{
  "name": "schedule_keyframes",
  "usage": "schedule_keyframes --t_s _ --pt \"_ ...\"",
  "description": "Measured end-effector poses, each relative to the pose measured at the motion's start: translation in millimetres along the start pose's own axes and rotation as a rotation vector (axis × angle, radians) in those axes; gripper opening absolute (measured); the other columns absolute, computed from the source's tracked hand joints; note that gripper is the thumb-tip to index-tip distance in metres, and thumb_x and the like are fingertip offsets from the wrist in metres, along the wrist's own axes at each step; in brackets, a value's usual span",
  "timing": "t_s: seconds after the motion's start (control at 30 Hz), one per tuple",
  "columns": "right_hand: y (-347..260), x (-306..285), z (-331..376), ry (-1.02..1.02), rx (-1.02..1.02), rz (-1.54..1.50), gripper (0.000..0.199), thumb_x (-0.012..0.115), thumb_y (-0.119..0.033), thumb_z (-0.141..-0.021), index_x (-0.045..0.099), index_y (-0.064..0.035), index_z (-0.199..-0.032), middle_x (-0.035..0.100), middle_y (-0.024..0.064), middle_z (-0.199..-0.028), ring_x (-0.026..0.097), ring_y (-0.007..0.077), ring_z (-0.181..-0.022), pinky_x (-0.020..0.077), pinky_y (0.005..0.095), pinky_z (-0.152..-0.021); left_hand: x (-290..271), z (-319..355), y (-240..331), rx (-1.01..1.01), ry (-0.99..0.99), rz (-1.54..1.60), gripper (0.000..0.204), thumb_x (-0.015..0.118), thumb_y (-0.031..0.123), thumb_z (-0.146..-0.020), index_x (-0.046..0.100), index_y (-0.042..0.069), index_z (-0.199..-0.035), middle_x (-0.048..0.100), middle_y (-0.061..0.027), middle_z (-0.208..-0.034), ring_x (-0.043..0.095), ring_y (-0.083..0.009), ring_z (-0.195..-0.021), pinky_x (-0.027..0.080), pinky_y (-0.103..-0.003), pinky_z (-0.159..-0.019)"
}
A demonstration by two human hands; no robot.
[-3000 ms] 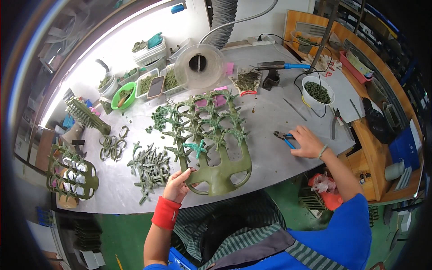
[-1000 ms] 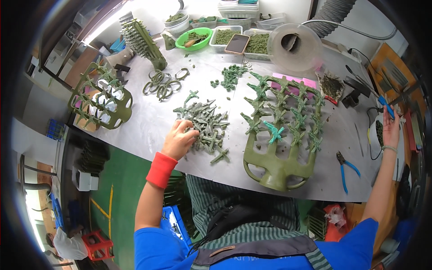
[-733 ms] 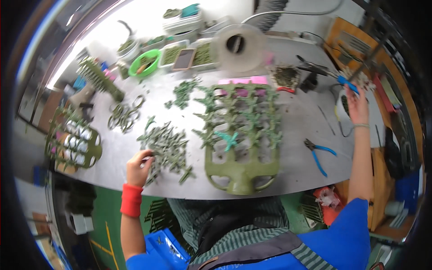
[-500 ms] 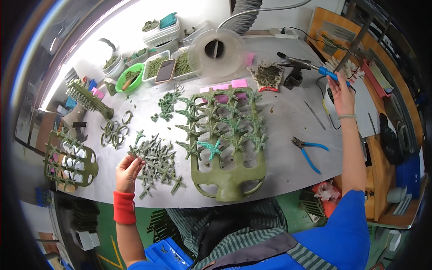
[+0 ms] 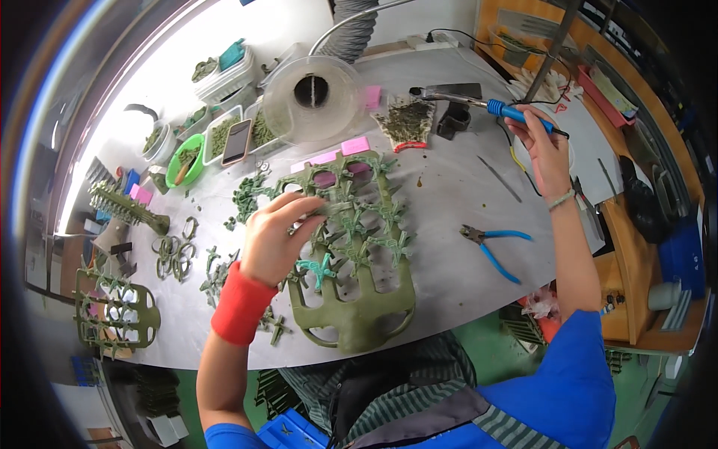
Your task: The person assembles artificial plant components by using a soldering iron to melt plastic stems onto a green lattice frame and using pliers to trim excess plastic parts. They repeatedly pick up small green plastic pieces, position them on the frame, and apply the soldering iron to secure them, occasionally moving the frame to work on different sections.
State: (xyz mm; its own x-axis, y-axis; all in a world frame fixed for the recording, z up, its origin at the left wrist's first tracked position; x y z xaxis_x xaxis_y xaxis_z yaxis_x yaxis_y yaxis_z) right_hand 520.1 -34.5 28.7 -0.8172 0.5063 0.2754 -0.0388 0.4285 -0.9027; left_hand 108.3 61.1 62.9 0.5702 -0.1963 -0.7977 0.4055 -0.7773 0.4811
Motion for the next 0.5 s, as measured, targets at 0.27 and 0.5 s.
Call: schedule_keyframes --t_s 0.27,0.5 --pt "-11.8 -22.9 17.7 0.036 0.011 -0.066 0.025 0.059 -0.014 -0.101 0.065 0.0061 -0.114 0.067 0.0135 -0.114 0.069 0.0229 -0.1 0.0555 0.0323 -0.094 64.6 -74.7 17.0 0.388 -0.126 -0.336 0.02 0.078 0.015 -0.076 0.073 0.012 -0.096 0.071 -0.0023 -0.083 0.061 -0.0231 -0.093 0.048 -0.039 -0.086" --pt "-11.6 -32.7 27.6 0.04 0.023 -0.159 0.023 0.058 -0.014 -0.101 0.064 0.0045 -0.114 0.067 0.0143 -0.115 0.069 0.0249 -0.101 0.0554 0.0337 -0.095 80.7 -83.4 3.2 0.334 -0.208 -0.327 0.02 0.077 0.017 -0.076 0.074 0.015 -0.096 0.07 -0.001 -0.083 0.061 -0.0234 -0.093 0.047 -0.039 -0.087"
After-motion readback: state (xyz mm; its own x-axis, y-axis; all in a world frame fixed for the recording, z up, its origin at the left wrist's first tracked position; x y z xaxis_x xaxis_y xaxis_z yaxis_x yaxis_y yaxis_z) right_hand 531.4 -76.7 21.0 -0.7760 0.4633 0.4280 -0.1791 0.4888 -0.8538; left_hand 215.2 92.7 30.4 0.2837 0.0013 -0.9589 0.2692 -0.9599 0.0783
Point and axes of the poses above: each hand's wrist, its own z-axis away from the middle knuckle, its own x-axis out of the palm, y = z × x, the point moved 7 cm from there along -z, towards the middle knuckle
